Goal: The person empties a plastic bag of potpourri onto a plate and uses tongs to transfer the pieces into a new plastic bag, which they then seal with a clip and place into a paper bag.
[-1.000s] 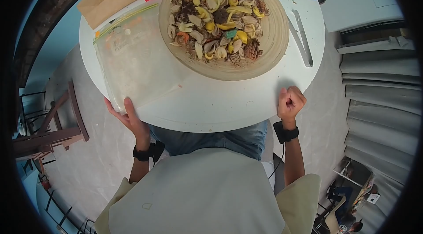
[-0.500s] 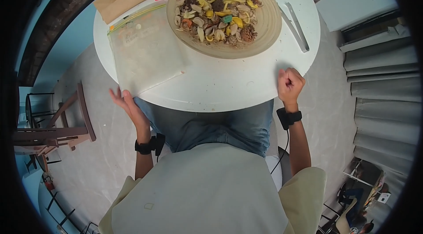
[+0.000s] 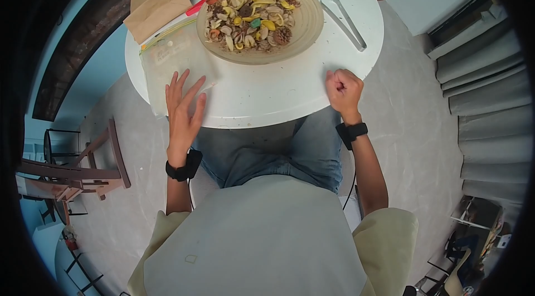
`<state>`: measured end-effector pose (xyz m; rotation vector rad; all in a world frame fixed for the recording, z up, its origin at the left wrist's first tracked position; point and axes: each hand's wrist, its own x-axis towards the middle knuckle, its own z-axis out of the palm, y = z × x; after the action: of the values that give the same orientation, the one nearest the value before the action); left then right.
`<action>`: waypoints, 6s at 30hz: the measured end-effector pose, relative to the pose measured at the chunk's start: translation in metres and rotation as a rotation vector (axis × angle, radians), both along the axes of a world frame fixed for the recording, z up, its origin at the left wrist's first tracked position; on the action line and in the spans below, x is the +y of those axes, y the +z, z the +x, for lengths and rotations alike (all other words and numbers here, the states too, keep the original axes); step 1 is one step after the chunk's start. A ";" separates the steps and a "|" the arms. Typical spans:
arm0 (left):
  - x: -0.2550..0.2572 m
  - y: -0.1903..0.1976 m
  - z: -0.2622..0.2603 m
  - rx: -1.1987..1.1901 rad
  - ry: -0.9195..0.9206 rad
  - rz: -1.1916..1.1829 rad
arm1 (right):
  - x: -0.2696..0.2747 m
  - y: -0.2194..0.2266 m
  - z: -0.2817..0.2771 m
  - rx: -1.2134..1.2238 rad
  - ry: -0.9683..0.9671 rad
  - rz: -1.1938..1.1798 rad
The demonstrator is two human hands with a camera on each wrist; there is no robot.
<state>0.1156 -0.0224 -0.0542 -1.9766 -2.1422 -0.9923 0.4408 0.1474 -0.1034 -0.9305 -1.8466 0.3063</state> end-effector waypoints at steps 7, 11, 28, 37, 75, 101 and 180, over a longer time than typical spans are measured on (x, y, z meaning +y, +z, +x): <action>0.005 -0.020 0.001 0.035 0.060 -0.101 | -0.002 0.002 0.000 0.021 0.009 -0.004; 0.008 -0.022 0.005 0.014 0.097 -0.074 | -0.001 0.000 0.000 0.019 0.004 0.009; 0.016 -0.016 0.014 0.062 0.182 -0.061 | 0.117 0.056 0.041 -0.430 -0.236 -0.154; 0.015 -0.013 0.012 0.041 0.187 -0.051 | 0.141 0.055 0.045 -0.440 -0.179 -0.372; 0.016 -0.019 0.013 0.042 0.188 -0.041 | 0.022 0.086 -0.004 -0.505 0.160 -0.201; 0.109 0.050 -0.120 -0.371 0.125 -0.322 | 0.049 0.032 -0.006 0.326 0.082 -0.610; 0.032 0.095 -0.004 0.216 -0.385 -0.279 | -0.017 0.102 -0.130 -0.445 0.719 0.042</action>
<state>0.1115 0.0096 0.0410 -2.5593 -1.9109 -0.4942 0.3105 0.1306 -0.0012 -0.2760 -2.5564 0.5211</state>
